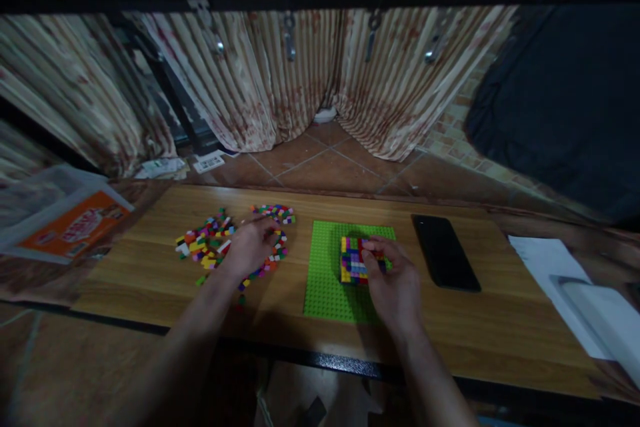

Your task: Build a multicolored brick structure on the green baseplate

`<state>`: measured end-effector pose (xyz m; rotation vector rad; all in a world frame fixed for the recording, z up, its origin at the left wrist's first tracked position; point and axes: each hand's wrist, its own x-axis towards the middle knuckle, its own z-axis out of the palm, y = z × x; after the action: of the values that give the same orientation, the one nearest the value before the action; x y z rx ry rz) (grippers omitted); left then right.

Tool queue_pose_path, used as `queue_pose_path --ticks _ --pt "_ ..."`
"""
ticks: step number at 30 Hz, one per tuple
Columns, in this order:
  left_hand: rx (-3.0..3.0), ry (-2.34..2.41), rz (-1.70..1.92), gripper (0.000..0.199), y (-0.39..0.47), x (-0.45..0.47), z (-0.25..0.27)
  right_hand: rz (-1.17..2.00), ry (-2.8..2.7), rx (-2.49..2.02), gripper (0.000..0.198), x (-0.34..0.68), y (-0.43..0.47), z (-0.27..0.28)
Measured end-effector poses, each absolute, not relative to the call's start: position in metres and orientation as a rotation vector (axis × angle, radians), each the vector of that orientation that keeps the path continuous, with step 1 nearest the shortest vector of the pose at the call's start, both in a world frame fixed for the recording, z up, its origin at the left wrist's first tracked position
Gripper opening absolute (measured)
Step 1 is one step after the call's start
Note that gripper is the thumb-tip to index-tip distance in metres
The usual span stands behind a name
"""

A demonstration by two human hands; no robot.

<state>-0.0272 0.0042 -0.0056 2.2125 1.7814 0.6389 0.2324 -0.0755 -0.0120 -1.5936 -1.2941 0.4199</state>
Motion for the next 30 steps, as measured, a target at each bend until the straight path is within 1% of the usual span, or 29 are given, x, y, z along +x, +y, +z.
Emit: queue_pose_path --ticks 7,14,20,30 --pt "2.352 1.756 0.574 0.02 0.002 -0.016 -0.008 0.403 -1.321 -1.588 0.021 0.231 -0.076 -0.014" --pt "2.329 1.812 0.492 0.021 0.003 -0.018 -0.008 0.395 -1.302 -1.616 0.023 0.229 -0.076 -0.01" --pt "2.28 1.831 0.44 0.038 0.004 -0.028 -0.002 0.431 -1.289 -1.638 0.022 0.229 -0.076 -0.007" --pt "2.311 1.879 0.428 0.044 0.002 -0.028 -0.005 0.479 -1.284 -1.659 0.022 0.229 -0.074 -0.011"
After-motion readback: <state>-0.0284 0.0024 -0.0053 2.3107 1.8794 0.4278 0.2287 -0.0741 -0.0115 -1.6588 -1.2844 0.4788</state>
